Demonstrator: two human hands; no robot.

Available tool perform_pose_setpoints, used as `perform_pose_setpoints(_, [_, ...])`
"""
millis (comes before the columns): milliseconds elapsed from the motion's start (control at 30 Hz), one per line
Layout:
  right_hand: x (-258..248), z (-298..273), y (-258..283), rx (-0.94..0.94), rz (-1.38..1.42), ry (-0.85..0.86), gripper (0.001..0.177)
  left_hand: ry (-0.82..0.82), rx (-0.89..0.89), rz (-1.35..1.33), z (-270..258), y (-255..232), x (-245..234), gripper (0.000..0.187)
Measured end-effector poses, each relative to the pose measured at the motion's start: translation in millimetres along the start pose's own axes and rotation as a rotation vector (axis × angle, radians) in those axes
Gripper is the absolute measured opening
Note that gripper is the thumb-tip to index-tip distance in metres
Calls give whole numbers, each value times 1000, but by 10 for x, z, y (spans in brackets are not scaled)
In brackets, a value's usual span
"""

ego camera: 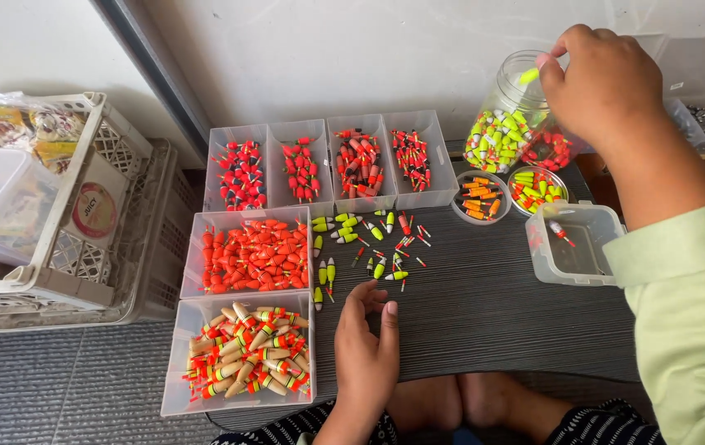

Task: Assembling fishing floats by manually inserting stems into float bodies and organizing them in containers.

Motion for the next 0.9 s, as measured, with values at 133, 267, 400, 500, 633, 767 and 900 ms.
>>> perform_pose_setpoints(133, [-523, -549, 632, -108, 22, -175, 29, 14, 19, 25, 10, -14, 3, 37])
perform_pose_setpoints(267, [-5, -1222, 1398, -54, 403, 391, 14, 22, 24, 41, 8, -14, 14, 36])
perform_pose_setpoints(400, [649, -1505, 1851, -227, 282, 320, 26, 24, 43, 46, -8, -23, 17, 37])
perform_pose_setpoints(500, [767, -1480, 1899, -179, 269, 248, 28, 33, 77, 49, -4, -68, 15, 36])
perform_pose_setpoints(633, [703, -1504, 1910, -208, 276, 110, 29, 36, 110, 75, 1, -80, 23, 34])
perform_pose_setpoints(767, [267, -1660, 1970, -367, 489, 56, 18, 2, 176, 16, -12, -152, -20, 35])
perform_pose_setpoints(900, [-318, -2184, 2204, -817, 783, 52, 16, 13, 89, 35, 5, -32, -24, 27])
Point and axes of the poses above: each hand's wrist, its own z-axis towards the middle knuckle, its own x-axis out of the palm, y = z × x, the point moved 9 cm from there along z, towards the middle knuckle, and after that the axes turned 9 degrees about -z, right-handed, at the moved point
